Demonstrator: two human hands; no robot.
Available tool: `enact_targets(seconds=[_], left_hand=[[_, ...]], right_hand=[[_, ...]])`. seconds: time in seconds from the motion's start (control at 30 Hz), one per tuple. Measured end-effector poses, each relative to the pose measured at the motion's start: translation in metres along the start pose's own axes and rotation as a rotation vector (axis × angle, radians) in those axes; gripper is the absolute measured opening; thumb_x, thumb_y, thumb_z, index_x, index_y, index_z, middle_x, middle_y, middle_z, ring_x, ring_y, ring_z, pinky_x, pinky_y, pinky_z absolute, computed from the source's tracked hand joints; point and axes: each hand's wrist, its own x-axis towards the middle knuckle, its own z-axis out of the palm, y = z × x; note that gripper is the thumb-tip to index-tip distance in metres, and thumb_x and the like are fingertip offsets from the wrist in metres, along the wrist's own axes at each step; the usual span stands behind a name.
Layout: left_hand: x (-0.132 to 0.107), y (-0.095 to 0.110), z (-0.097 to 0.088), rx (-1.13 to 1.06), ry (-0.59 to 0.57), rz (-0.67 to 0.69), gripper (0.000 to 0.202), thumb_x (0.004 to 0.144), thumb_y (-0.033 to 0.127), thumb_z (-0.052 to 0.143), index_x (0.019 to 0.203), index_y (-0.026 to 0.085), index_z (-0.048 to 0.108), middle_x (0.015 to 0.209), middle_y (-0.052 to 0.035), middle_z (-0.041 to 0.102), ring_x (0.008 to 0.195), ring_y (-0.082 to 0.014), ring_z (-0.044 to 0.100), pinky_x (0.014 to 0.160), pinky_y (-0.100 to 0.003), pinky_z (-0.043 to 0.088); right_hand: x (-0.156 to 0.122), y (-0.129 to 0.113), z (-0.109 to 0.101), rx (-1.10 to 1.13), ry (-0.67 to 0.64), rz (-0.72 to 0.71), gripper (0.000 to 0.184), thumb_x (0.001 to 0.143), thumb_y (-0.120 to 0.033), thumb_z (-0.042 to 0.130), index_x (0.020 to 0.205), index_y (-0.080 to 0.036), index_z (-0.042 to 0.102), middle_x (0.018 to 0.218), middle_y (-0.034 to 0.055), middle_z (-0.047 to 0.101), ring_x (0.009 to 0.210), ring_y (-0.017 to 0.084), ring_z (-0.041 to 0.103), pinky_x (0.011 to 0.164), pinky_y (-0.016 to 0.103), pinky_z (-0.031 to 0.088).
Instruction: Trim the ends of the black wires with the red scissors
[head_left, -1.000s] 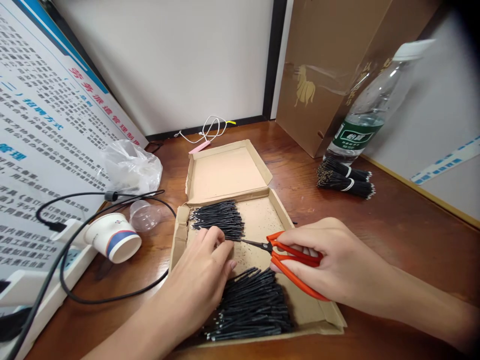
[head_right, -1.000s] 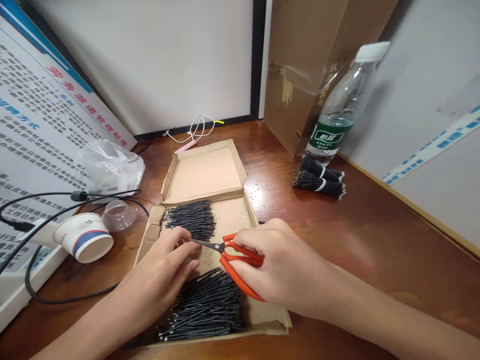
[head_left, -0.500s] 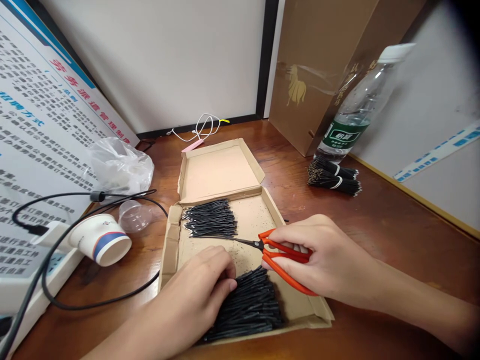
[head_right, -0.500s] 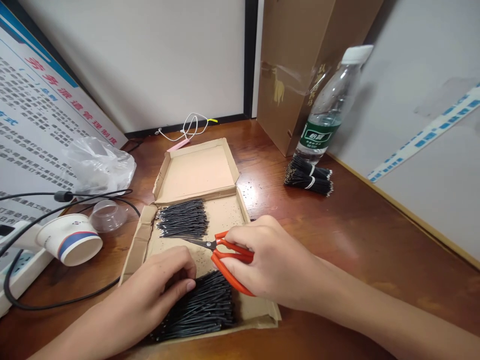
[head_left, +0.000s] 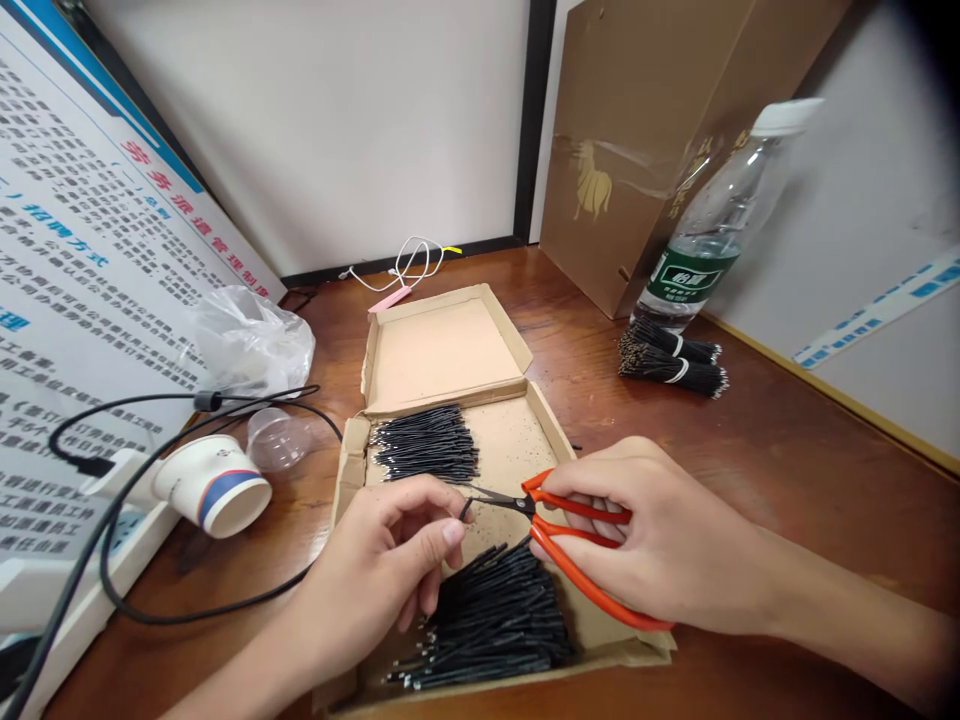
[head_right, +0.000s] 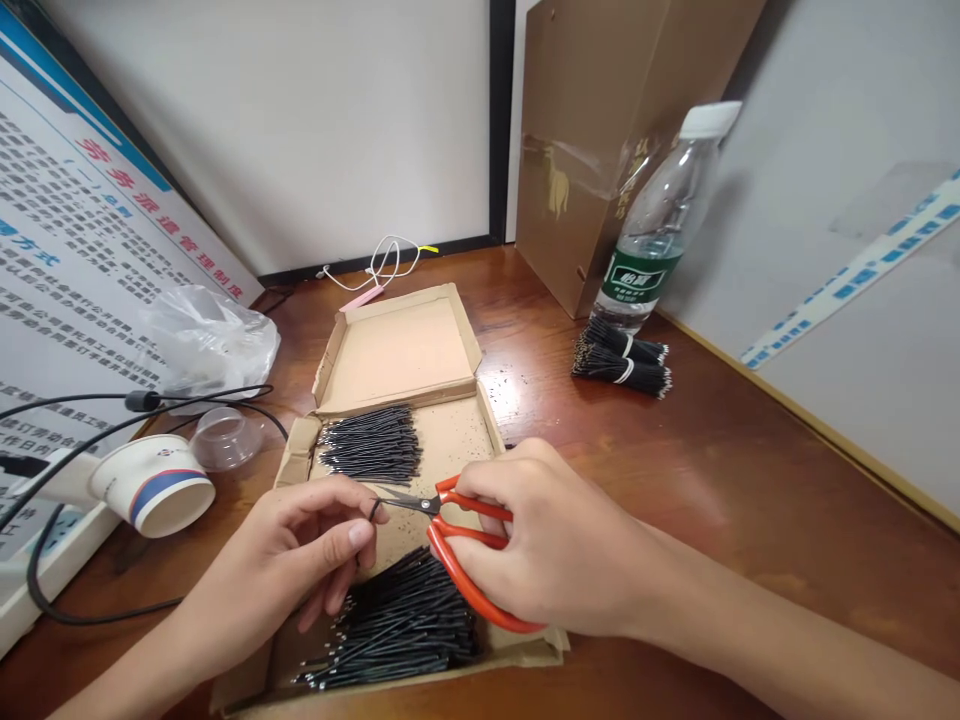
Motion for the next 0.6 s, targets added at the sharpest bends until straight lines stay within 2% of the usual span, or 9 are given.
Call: enact_targets(seconds=[0.13, 0.3, 0.5, 0.6], left_hand=[[0.0013, -0.0062, -0.0010, 0.037, 0.039, 0.032, 0.020, 0.091, 0.034, 0.055, 0.096, 0.016, 0.063, 0.063, 0.0032, 0.057, 0.038, -0.0038, 0.047, 0.032, -0.010, 0.032], [0.0004, -0.0068, -0.0008, 0.035, 0.042, 0.058, 0.017, 0.091, 0.031, 0.056, 0.089, 0.015, 0.064, 0.070, 0.0007, 0.059, 0.043, -0.0058, 0.053, 0.034, -0.011, 0.037], [-0.0006, -0.0070, -0.0003, 0.018, 0.016, 0.093, 0.019, 0.091, 0.028, 0.054, 0.086, 0.014, 0.065, 0.073, -0.0020, 0.061, 0.048, -0.0086, 0.057, 0.037, -0.014, 0.043], [-0.0010, -0.0070, 0.0000, 0.036, 0.015, 0.082, 0.020, 0.091, 0.029, 0.054, 0.086, 0.013, 0.065, 0.070, -0.0022, 0.060, 0.048, -0.0095, 0.056, 0.037, -0.015, 0.044]], right_hand=[[-0.0011, -0.0006, 0.0011, -0.014, -0.028, 0.007, 0.024, 0.085, -0.021, 0.059, 0.061, -0.017, 0.057, 0.050, -0.0066, 0.047, 0.047, 0.008, 0.035, 0.056, 0.024, 0.035], [-0.0039, -0.0002, 0.0029, -0.002, -0.060, 0.006, 0.026, 0.086, -0.019, 0.058, 0.060, -0.017, 0.052, 0.051, -0.0067, 0.042, 0.049, 0.009, 0.033, 0.056, 0.024, 0.034], [-0.0046, -0.0018, 0.0024, 0.017, -0.026, 0.016, 0.017, 0.087, -0.020, 0.060, 0.070, -0.018, 0.062, 0.055, -0.0052, 0.054, 0.053, 0.011, 0.043, 0.061, 0.025, 0.038], [-0.0053, -0.0022, 0.0010, 0.016, -0.040, 0.031, 0.019, 0.086, -0.021, 0.061, 0.067, -0.018, 0.061, 0.054, -0.0053, 0.053, 0.053, 0.011, 0.043, 0.061, 0.025, 0.039]])
